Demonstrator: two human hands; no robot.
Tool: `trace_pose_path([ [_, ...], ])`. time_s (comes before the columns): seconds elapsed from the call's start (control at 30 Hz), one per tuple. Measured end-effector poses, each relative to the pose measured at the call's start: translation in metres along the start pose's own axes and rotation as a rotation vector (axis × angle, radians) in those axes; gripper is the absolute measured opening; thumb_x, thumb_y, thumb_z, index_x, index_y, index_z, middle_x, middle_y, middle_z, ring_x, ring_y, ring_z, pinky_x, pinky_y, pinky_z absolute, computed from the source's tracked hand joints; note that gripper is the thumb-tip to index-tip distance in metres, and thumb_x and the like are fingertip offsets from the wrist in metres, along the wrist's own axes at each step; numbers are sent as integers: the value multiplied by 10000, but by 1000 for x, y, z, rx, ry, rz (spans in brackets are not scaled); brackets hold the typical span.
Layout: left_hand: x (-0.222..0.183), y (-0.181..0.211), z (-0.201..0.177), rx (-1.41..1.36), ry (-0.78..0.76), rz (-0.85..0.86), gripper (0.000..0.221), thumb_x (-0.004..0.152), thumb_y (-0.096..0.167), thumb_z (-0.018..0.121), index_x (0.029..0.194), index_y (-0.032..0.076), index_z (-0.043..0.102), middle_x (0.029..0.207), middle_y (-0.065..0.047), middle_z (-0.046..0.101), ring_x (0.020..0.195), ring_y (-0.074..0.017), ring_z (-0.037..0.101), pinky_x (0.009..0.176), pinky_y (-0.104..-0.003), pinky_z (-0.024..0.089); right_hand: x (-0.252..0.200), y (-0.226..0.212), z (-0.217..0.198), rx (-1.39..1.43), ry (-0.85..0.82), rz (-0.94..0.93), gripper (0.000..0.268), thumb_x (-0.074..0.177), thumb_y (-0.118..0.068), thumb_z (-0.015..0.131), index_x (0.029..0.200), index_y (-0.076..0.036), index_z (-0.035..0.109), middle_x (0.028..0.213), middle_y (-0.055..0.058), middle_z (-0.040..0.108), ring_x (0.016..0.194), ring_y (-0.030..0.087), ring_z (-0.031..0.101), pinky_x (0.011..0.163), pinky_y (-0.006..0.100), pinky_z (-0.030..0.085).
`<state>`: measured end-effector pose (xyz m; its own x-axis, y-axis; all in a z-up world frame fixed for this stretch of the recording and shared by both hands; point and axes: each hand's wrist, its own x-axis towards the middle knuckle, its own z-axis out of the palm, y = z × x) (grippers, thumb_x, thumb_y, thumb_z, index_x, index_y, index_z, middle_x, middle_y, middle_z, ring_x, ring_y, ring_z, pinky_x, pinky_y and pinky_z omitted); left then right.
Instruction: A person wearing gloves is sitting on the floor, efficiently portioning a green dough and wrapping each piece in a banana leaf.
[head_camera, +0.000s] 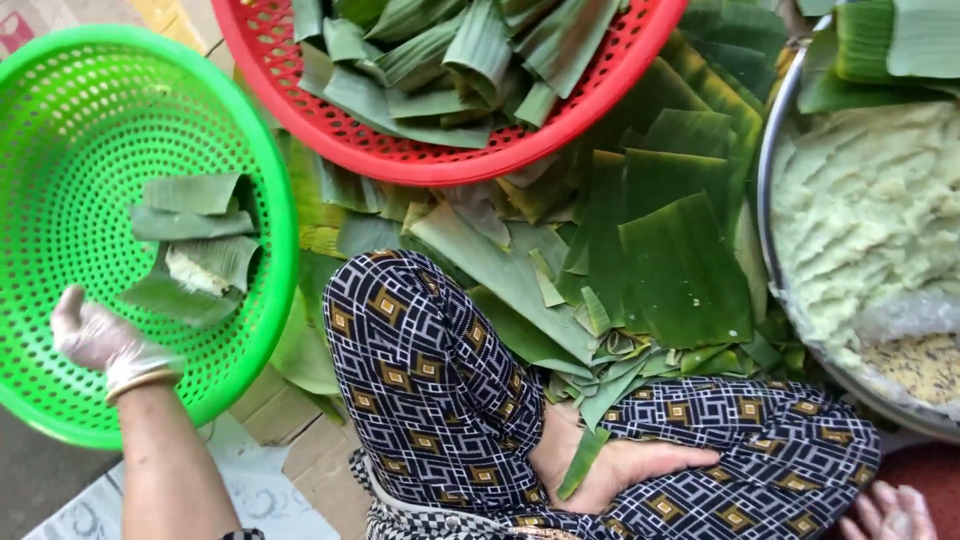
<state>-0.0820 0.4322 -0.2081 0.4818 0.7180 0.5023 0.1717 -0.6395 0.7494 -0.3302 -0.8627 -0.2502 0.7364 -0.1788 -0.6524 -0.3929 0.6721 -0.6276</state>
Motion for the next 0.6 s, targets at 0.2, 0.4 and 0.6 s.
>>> trace_pose_path([
  [0.2, -37, 16, -36, 31, -472, -878, 325, 1004, 185, 635, 1328, 163, 637, 1156, -55, 688, 857, -175, 716, 675, -287, 608, 25, -27, 93, -336, 144, 102, 424, 1349, -520, 330, 996, -326, 465, 972, -184, 483, 1065, 186, 544, 787, 627, 396],
  [0.4, -32, 25, 45, 62, -626, -645, 273, 998, 145, 685, 1252, 107, 595, 969, -56, 647, 678, -146, 667, 552, -263, 553, 29, -11, 141, -489, 134, -46, 371, 1291, -467, 337, 1081, -218, 513, 1046, -97, 536, 1030, 166, 537, 815, 507, 409],
  [0.6, -9, -17, 61, 461, -890, -232, 502, 968, 283, 843, 1264, -91, 685, 1084, -253, 710, 888, -366, 669, 772, -460, 535, -81, 65, 285, -531, 356, -261, 381, 1233, -415, 343, 1165, -109, 561, 1119, -9, 588, 994, 145, 530, 844, 386, 423],
])
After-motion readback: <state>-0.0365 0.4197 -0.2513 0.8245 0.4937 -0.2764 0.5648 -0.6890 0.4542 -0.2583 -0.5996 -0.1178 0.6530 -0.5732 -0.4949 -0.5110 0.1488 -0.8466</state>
